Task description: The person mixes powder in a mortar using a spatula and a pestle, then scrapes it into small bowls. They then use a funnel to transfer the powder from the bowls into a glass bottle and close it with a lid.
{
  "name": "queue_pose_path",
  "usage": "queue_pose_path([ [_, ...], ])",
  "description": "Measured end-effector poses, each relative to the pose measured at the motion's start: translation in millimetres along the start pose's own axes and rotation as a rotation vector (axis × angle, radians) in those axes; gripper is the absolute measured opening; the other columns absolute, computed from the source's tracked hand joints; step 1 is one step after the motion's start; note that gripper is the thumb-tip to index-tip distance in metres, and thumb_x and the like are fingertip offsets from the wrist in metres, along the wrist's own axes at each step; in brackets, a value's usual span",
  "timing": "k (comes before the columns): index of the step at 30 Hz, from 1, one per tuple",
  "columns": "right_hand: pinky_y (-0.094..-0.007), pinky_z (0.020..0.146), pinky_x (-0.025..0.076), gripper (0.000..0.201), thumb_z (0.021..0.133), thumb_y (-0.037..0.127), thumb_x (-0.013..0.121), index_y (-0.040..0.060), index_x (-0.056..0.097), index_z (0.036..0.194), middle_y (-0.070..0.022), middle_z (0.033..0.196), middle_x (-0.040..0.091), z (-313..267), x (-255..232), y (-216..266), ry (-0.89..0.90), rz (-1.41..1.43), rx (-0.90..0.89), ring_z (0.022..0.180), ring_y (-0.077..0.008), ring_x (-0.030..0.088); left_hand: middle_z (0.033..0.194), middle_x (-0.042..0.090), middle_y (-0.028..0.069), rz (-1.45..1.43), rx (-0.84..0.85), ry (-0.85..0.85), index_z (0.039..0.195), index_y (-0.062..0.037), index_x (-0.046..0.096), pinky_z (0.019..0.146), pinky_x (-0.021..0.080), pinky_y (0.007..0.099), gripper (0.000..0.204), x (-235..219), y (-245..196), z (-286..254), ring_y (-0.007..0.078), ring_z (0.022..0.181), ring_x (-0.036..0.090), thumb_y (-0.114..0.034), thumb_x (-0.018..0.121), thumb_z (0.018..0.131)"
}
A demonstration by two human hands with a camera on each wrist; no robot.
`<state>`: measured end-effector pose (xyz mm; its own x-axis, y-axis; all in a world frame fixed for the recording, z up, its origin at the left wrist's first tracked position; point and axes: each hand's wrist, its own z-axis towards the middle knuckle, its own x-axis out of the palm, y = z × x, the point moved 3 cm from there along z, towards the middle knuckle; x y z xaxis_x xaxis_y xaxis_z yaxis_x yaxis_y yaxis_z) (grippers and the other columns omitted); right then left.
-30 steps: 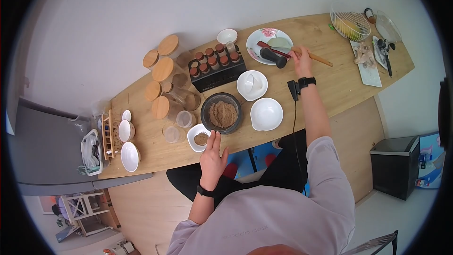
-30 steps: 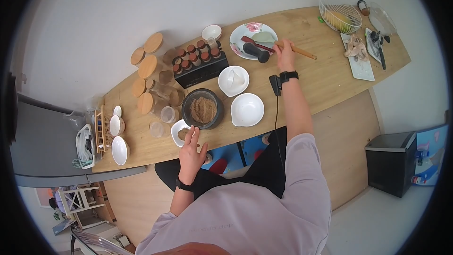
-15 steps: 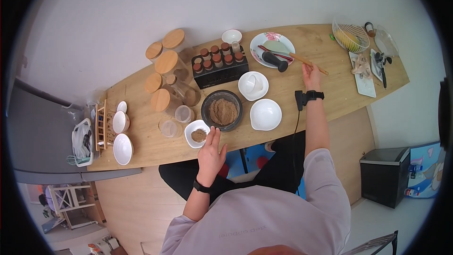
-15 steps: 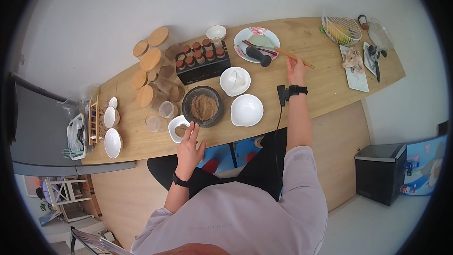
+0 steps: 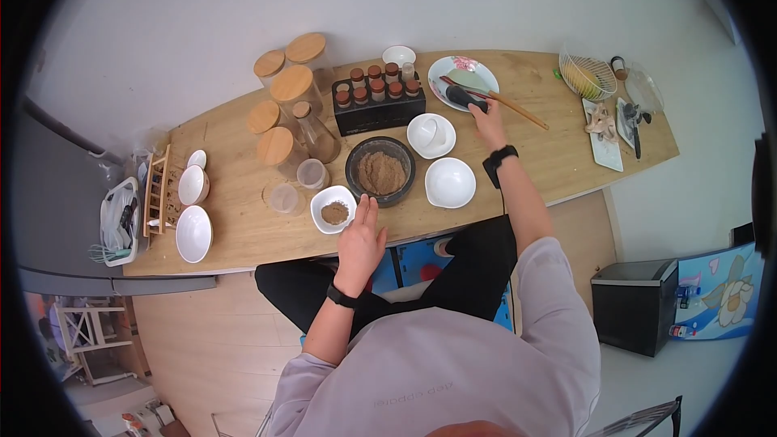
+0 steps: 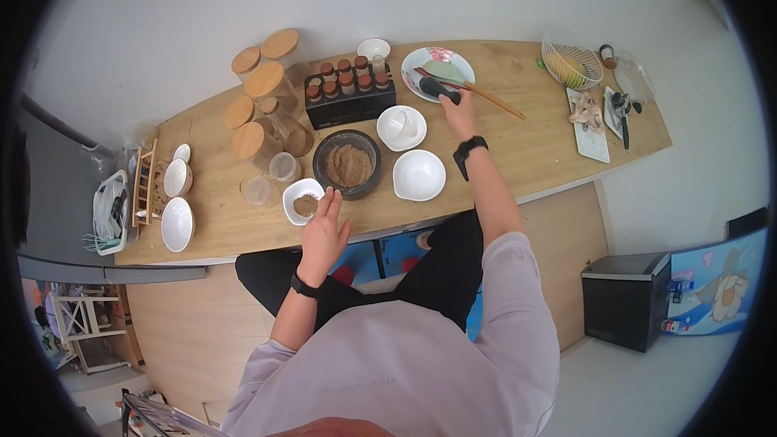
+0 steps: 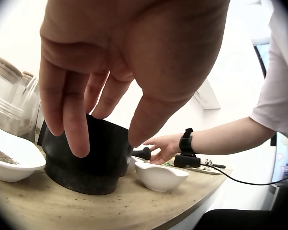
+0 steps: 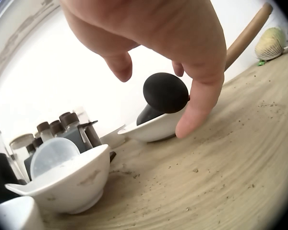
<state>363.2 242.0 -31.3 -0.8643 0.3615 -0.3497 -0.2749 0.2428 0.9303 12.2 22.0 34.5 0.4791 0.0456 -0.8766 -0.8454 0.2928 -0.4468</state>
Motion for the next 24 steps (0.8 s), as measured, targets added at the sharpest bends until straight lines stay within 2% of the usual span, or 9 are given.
queue_pose_path([
  [1,-0.0434,0.068,0.059,0.063,0.087,0.033,0.072,0.0051,0.042,0.135,-0.0162,0.120,0.055,7,7,-3,-0.031,0.027,0.035,0.093,-0.0278,0.062,0.142,0.052,0.0195,0.005,0.002,0.003,0.136,0.0009,0.052,0.085,0.056,0.0406,0.061,0,0,-1,0.0346,0.109,0.066,-0.013,0.073,0.081],
  [4,-0.0409,0.062,0.059,0.054,0.087,0.028,0.073,0.0060,0.046,0.128,-0.0148,0.114,0.056,29,23,-17,-0.097,0.135,0.120,0.081,-0.0255,0.063,0.143,0.051,0.0205,0.065,0.082,-0.062,0.137,0.0025,0.051,0.075,0.058,0.0383,0.064,4,3,-2,0.0316,0.089,0.071,-0.014,0.073,0.079],
  [9,-0.0333,0.055,0.060,0.039,0.089,0.013,0.068,0.0017,0.047,0.120,-0.0134,0.103,0.060,45,23,-14,-0.090,0.434,0.178,0.067,-0.0208,0.063,0.143,0.051,0.0195,0.053,0.074,-0.043,0.136,0.0025,0.051,0.073,0.058,0.0375,0.064,4,5,-2,0.0308,0.087,0.071,-0.014,0.073,0.078],
  [12,-0.0305,0.053,0.059,0.034,0.090,0.011,0.065,-0.0003,0.049,0.119,-0.0113,0.097,0.061,44,16,0,-0.116,0.449,0.167,0.064,-0.0185,0.062,0.143,0.051,0.0194,0.045,0.083,-0.053,0.136,0.0027,0.051,0.071,0.058,0.0374,0.064,5,7,-3,0.0305,0.086,0.070,-0.013,0.073,0.078],
  [16,-0.0286,0.050,0.056,0.032,0.090,0.015,0.066,-0.0008,0.053,0.114,-0.0104,0.091,0.061,37,3,32,-0.047,0.435,0.039,0.059,-0.0153,0.060,0.144,0.050,0.0190,0.025,0.050,-0.011,0.138,0.0018,0.049,0.078,0.057,0.0399,0.066,8,8,-4,0.0338,0.096,0.069,-0.013,0.073,0.078],
  [18,-0.0272,0.048,0.054,0.034,0.089,0.019,0.068,-0.0003,0.053,0.113,-0.0095,0.089,0.060,38,-5,52,-0.009,0.289,-0.028,0.057,-0.0130,0.058,0.144,0.050,0.0192,0.012,0.053,-0.024,0.138,0.0023,0.049,0.078,0.057,0.0398,0.067,3,4,-3,0.0336,0.095,0.069,-0.013,0.073,0.078],
  [22,-0.0246,0.047,0.052,0.026,0.089,0.021,0.068,0.0049,0.054,0.103,-0.0050,0.076,0.057,-29,-14,149,0.207,0.008,-0.231,0.058,-0.0105,0.058,0.143,0.051,0.0191,-0.003,0.054,-0.015,0.138,0.0030,0.049,0.077,0.057,0.0397,0.067,10,12,-3,0.0331,0.093,0.069,-0.013,0.073,0.078],
  [23,-0.0245,0.046,0.049,0.024,0.090,0.022,0.068,0.0063,0.054,0.101,-0.0037,0.076,0.057,-45,-12,167,0.264,-0.052,-0.317,0.057,-0.0096,0.058,0.138,0.055,0.0191,0.004,0.108,-0.114,0.134,0.0029,0.053,0.070,0.057,0.0377,0.063,11,14,-3,0.0297,0.082,0.069,-0.012,0.072,0.076],
  [24,-0.0243,0.044,0.047,0.022,0.091,0.023,0.067,0.0077,0.054,0.099,-0.0025,0.076,0.057,-60,-8,183,0.320,-0.114,-0.403,0.057,-0.0087,0.057,0.138,0.055,0.0183,-0.021,0.110,-0.106,0.134,0.0018,0.053,0.071,0.057,0.0381,0.062,9,14,-3,0.0302,0.084,0.069,-0.012,0.072,0.076],
])
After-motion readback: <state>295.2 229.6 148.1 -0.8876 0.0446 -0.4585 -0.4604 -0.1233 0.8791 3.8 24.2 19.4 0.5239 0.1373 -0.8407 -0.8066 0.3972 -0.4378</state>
